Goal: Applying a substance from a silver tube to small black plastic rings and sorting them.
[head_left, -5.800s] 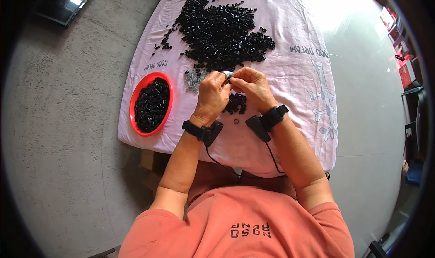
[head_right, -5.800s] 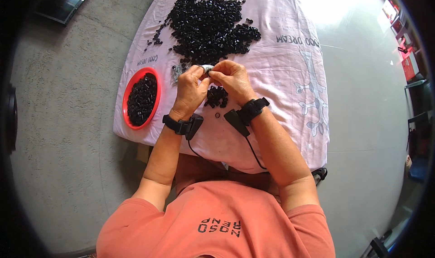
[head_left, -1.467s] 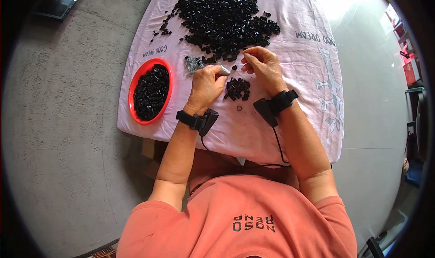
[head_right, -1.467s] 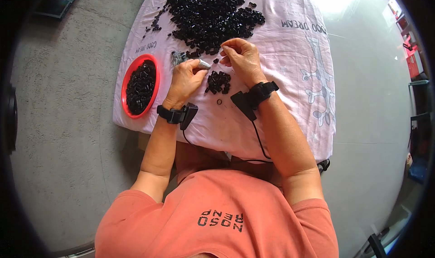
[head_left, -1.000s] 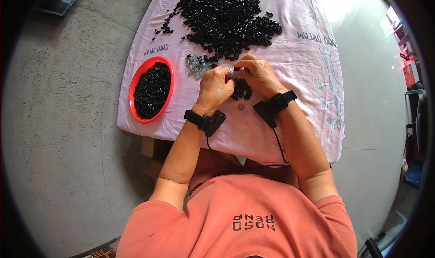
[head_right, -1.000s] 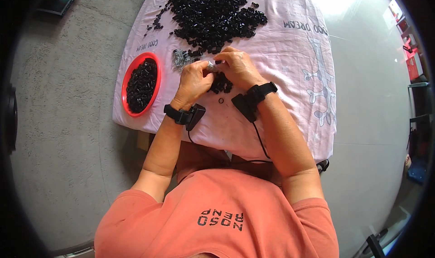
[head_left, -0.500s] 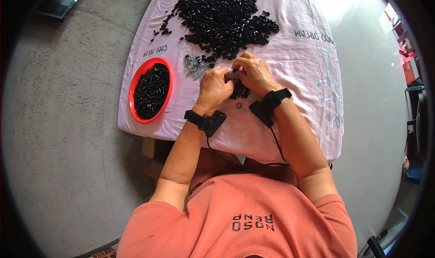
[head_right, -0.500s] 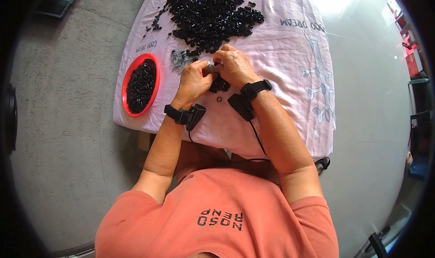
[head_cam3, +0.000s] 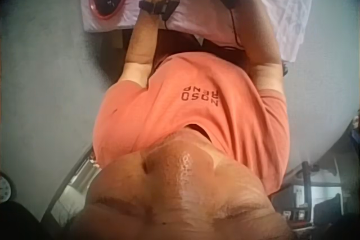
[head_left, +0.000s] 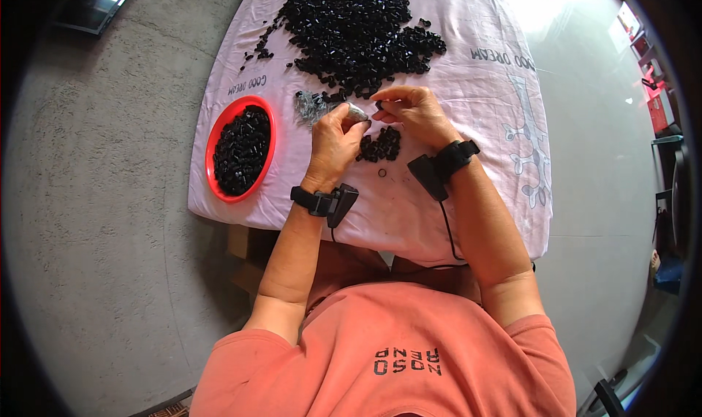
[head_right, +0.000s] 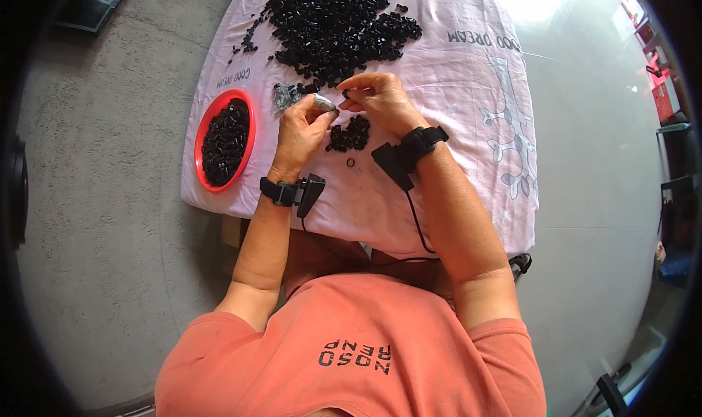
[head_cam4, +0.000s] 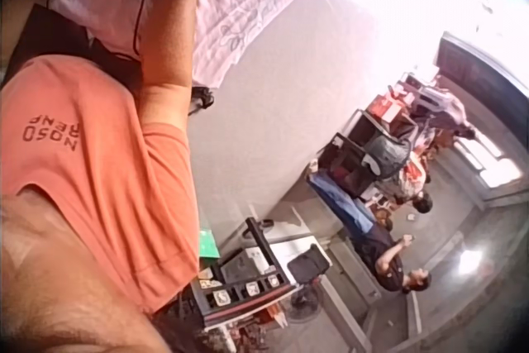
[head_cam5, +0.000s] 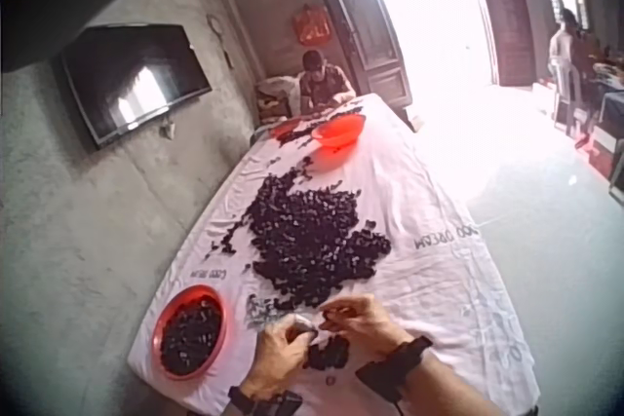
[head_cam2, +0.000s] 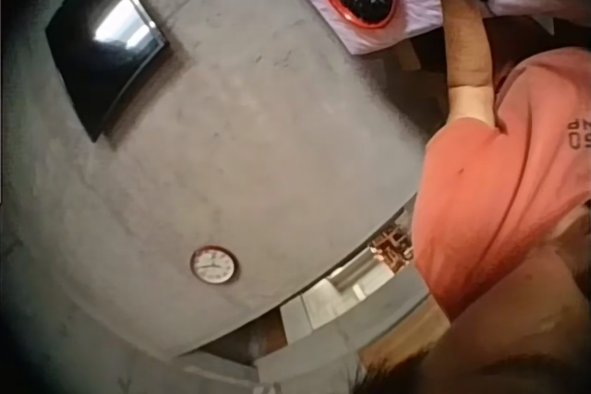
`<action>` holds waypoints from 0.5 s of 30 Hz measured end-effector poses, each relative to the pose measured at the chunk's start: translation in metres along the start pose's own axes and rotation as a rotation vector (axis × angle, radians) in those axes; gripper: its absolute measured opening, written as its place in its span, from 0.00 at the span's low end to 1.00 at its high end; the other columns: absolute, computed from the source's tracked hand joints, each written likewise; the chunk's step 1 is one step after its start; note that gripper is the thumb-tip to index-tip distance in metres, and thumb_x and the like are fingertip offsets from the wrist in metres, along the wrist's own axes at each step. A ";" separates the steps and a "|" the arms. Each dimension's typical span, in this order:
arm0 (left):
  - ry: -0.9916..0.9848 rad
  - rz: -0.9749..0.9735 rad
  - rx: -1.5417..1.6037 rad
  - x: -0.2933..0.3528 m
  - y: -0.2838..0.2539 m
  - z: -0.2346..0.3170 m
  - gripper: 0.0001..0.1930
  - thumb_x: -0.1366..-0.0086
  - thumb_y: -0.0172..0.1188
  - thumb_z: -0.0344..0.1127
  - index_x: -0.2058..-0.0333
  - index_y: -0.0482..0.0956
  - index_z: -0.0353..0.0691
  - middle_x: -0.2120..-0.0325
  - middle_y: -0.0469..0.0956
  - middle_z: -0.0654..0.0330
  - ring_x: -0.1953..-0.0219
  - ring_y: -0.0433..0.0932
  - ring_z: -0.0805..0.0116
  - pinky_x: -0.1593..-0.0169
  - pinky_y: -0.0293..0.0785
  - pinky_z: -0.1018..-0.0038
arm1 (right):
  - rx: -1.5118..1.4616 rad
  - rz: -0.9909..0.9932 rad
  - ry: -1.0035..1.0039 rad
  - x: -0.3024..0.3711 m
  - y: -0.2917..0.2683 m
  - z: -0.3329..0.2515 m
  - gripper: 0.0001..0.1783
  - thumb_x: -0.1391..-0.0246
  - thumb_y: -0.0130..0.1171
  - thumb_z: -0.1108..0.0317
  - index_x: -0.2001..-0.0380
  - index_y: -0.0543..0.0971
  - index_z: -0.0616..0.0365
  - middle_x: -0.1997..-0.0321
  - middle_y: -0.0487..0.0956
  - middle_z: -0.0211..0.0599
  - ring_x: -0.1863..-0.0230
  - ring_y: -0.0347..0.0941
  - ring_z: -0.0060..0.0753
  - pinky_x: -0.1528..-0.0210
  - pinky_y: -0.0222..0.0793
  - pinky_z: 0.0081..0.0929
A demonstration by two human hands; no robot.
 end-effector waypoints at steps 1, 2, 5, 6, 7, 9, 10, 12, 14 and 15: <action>-0.007 -0.001 0.060 0.000 0.001 -0.002 0.02 0.37 0.62 0.26 0.66 0.80 0.35 0.73 0.82 0.65 0.70 0.79 0.80 0.65 0.75 0.80 | -0.023 -0.009 0.025 0.001 0.001 -0.001 0.09 0.38 0.56 0.78 0.57 0.81 0.67 0.63 0.83 0.40 0.60 0.83 0.29 0.57 0.81 0.21; -0.014 -0.002 0.120 0.001 0.001 -0.005 0.02 0.37 0.61 0.25 0.66 0.80 0.35 0.73 0.81 0.65 0.70 0.79 0.80 0.65 0.75 0.80 | -0.052 -0.004 0.038 0.001 0.001 -0.001 0.08 0.38 0.56 0.77 0.57 0.81 0.68 0.63 0.83 0.40 0.61 0.83 0.29 0.58 0.81 0.21; -0.011 0.004 0.174 0.001 0.002 -0.007 0.02 0.37 0.61 0.25 0.65 0.81 0.35 0.72 0.81 0.66 0.69 0.78 0.81 0.64 0.75 0.80 | -0.069 0.034 0.047 0.001 -0.004 0.001 0.07 0.38 0.56 0.76 0.59 0.80 0.68 0.63 0.83 0.41 0.62 0.84 0.29 0.60 0.81 0.20; -0.006 0.007 0.172 0.000 0.002 -0.008 0.02 0.36 0.61 0.25 0.65 0.81 0.35 0.71 0.81 0.66 0.68 0.78 0.81 0.63 0.75 0.81 | -0.028 0.060 0.031 0.000 -0.005 0.003 0.07 0.39 0.57 0.76 0.60 0.80 0.67 0.64 0.83 0.41 0.63 0.84 0.29 0.61 0.81 0.20; -0.003 0.013 0.148 -0.001 0.000 -0.010 0.03 0.37 0.61 0.25 0.65 0.81 0.35 0.71 0.81 0.66 0.68 0.78 0.81 0.64 0.75 0.81 | 0.012 0.085 0.015 0.000 -0.006 0.002 0.07 0.39 0.57 0.76 0.60 0.80 0.67 0.64 0.83 0.41 0.64 0.84 0.29 0.62 0.81 0.20; 0.004 0.024 0.099 -0.001 -0.005 -0.014 0.03 0.37 0.61 0.25 0.65 0.81 0.35 0.72 0.81 0.67 0.68 0.78 0.81 0.64 0.75 0.81 | 0.136 0.102 -0.003 0.000 -0.002 0.001 0.07 0.40 0.57 0.76 0.61 0.80 0.66 0.65 0.83 0.39 0.65 0.84 0.28 0.63 0.81 0.21; 0.016 0.028 0.061 -0.002 -0.006 -0.015 0.03 0.37 0.61 0.25 0.64 0.81 0.34 0.72 0.81 0.66 0.69 0.78 0.81 0.64 0.75 0.81 | 0.200 0.111 -0.011 0.002 0.000 0.001 0.07 0.41 0.57 0.76 0.61 0.80 0.65 0.66 0.83 0.39 0.66 0.84 0.28 0.64 0.81 0.21; 0.041 0.036 -0.016 -0.003 -0.007 -0.014 0.04 0.37 0.61 0.25 0.64 0.81 0.34 0.72 0.81 0.66 0.69 0.78 0.81 0.65 0.74 0.80 | 0.226 0.127 -0.033 0.003 -0.001 0.001 0.08 0.41 0.58 0.76 0.59 0.81 0.64 0.65 0.83 0.36 0.64 0.83 0.26 0.64 0.79 0.20; 0.090 0.068 -0.069 -0.001 -0.008 -0.010 0.04 0.38 0.61 0.25 0.64 0.82 0.33 0.73 0.81 0.65 0.71 0.78 0.81 0.66 0.74 0.79 | 0.312 0.174 -0.089 0.004 -0.003 -0.003 0.08 0.43 0.58 0.76 0.60 0.82 0.61 0.66 0.84 0.35 0.64 0.83 0.26 0.63 0.78 0.22; 0.114 0.084 -0.096 0.000 -0.009 -0.008 0.04 0.38 0.61 0.25 0.64 0.82 0.33 0.73 0.81 0.65 0.71 0.78 0.80 0.66 0.74 0.79 | 0.386 0.213 -0.135 0.005 -0.004 -0.007 0.08 0.45 0.59 0.76 0.62 0.83 0.60 0.67 0.84 0.37 0.64 0.83 0.27 0.63 0.78 0.24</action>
Point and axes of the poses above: each hand's wrist, its own x-axis away from the middle knuckle, its own y-axis out of the palm, z = x × y, the point moved 7 cm from there along -x, towards the middle knuckle
